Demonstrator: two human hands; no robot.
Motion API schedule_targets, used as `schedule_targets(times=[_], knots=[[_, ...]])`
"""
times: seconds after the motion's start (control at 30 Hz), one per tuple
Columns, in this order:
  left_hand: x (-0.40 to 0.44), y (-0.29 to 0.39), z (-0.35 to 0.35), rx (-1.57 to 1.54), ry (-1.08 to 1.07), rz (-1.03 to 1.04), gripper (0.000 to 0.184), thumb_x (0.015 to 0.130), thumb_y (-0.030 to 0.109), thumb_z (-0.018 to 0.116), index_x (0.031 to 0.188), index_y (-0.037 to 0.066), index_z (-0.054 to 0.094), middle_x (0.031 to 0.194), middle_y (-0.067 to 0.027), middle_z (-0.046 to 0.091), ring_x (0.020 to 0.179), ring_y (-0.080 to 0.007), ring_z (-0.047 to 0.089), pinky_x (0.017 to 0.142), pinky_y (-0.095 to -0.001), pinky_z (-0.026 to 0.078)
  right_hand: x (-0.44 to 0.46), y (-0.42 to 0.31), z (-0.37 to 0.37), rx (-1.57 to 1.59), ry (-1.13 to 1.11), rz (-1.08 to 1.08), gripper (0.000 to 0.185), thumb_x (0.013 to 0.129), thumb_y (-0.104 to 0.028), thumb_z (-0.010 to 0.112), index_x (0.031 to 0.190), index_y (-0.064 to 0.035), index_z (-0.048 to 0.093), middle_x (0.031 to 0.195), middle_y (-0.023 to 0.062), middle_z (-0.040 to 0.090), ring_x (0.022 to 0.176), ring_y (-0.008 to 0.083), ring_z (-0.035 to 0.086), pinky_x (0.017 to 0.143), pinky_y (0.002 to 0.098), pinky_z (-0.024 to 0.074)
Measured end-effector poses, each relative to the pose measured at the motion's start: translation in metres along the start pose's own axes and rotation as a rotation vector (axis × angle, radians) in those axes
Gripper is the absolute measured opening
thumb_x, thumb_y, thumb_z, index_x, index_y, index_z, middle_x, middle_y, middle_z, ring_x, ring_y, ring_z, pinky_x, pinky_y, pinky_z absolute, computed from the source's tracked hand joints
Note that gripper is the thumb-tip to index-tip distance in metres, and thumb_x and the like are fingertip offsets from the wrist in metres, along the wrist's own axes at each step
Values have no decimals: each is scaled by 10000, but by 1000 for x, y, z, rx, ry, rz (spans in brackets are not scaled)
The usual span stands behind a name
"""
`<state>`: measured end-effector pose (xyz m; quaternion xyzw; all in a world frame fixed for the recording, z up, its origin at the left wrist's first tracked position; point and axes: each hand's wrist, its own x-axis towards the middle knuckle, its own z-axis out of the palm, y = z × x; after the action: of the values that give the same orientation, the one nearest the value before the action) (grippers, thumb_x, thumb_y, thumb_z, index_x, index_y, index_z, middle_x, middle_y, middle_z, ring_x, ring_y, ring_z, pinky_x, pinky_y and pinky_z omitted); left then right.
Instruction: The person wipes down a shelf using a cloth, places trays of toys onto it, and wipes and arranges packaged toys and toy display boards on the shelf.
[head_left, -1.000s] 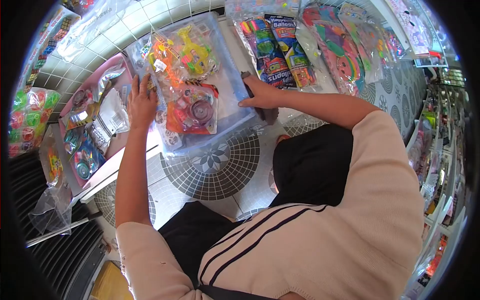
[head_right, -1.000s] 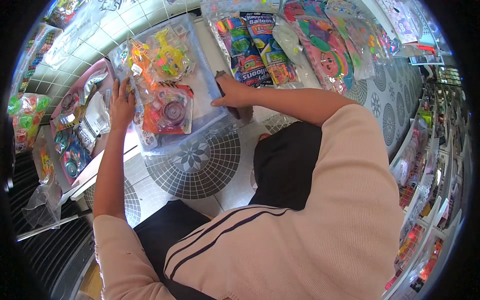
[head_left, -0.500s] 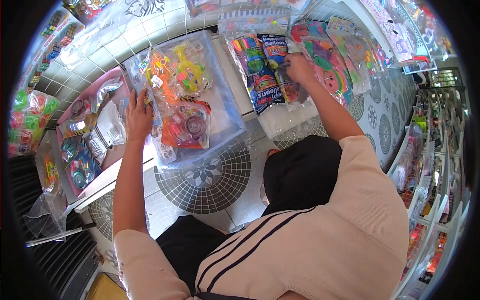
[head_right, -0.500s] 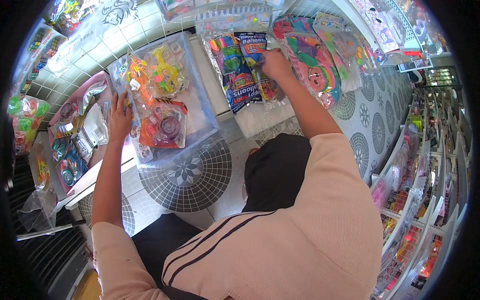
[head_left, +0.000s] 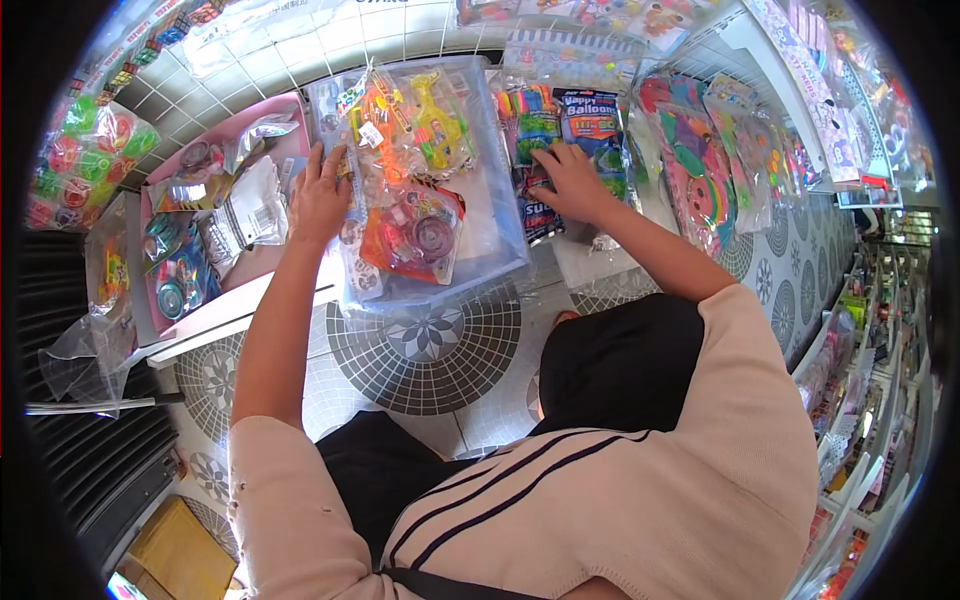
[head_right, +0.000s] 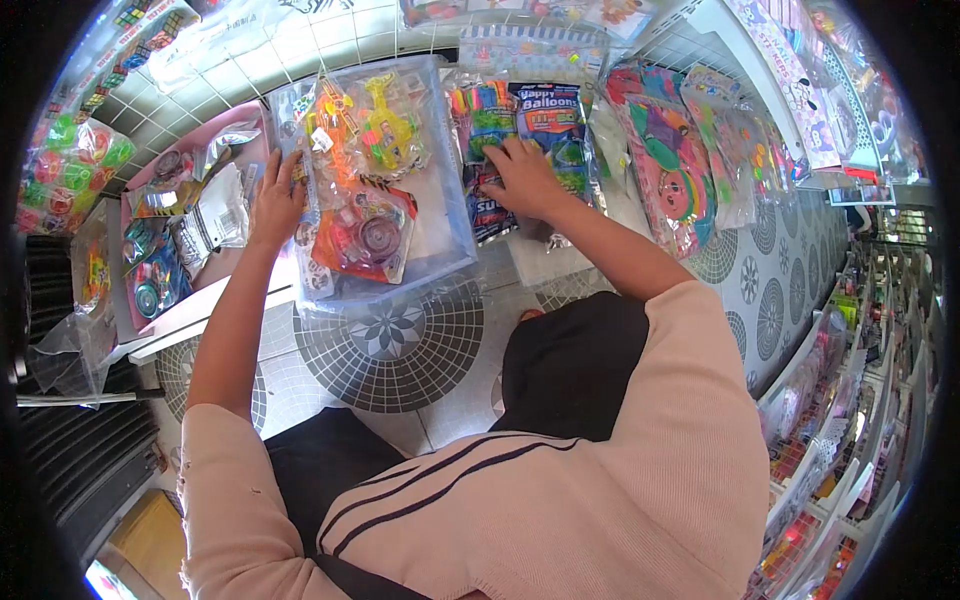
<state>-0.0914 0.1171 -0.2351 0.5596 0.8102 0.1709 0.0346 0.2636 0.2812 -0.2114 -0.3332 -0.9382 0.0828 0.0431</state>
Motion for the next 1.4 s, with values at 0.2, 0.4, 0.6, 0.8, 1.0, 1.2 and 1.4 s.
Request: schedule_targets(times=[0.2,0.4,0.6,0.8,1.0,1.2,1.4], knots=[[-1,1,-1,3,-7,-11,480,850,246,531,1315,234,415,1410,-110,323,1195,-347,416,980,-426,378,5,50,-9,-4,5,196,741,651,-456,718,1249,-86,483,1295,179,412,1225,362,370,958,454,362],[-1,0,1,-19,12,4,474,851,254,526,1312,245,417,1412,-112,318,1191,-345,419,977,-425,382,-9,88,-9,192,91,445,585,632,-289,719,1145,-47,575,1105,212,587,1013,346,569,876,391,440],[-1,-1,0,-14,-2,-14,482,843,253,530,1312,251,418,1414,-92,321,1178,-345,428,970,-422,389,-18,127,-38,782,176,562,373,645,-86,647,1003,17,629,854,81,651,755,171,605,693,276,470],[-1,4,-5,2,-46,-41,479,853,235,509,1320,234,405,1419,-115,308,1184,-380,422,982,-444,380,4,69,-93,934,-17,361,373,650,-55,612,1020,-7,623,849,30,619,693,98,563,648,224,457],[2,-1,0,26,-87,-49,492,861,285,489,1338,268,370,1441,-92,273,1215,-352,399,994,-450,361,60,-65,-143,854,-90,99,335,662,-86,648,990,-28,613,893,35,599,800,109,556,734,254,454],[6,-22,9,-117,-62,58,462,857,217,485,1309,206,393,1437,-136,259,1197,-412,401,996,-468,352,95,-137,-102,1064,-57,82,325,756,-187,702,1012,-13,601,931,40,605,856,103,551,754,242,435],[27,-60,8,-784,-37,-124,284,850,129,460,1091,16,557,972,-152,599,898,-312,578,784,-336,456,93,-91,-96,779,-77,162,390,794,-329,661,962,20,622,848,25,621,752,78,524,660,239,417]])
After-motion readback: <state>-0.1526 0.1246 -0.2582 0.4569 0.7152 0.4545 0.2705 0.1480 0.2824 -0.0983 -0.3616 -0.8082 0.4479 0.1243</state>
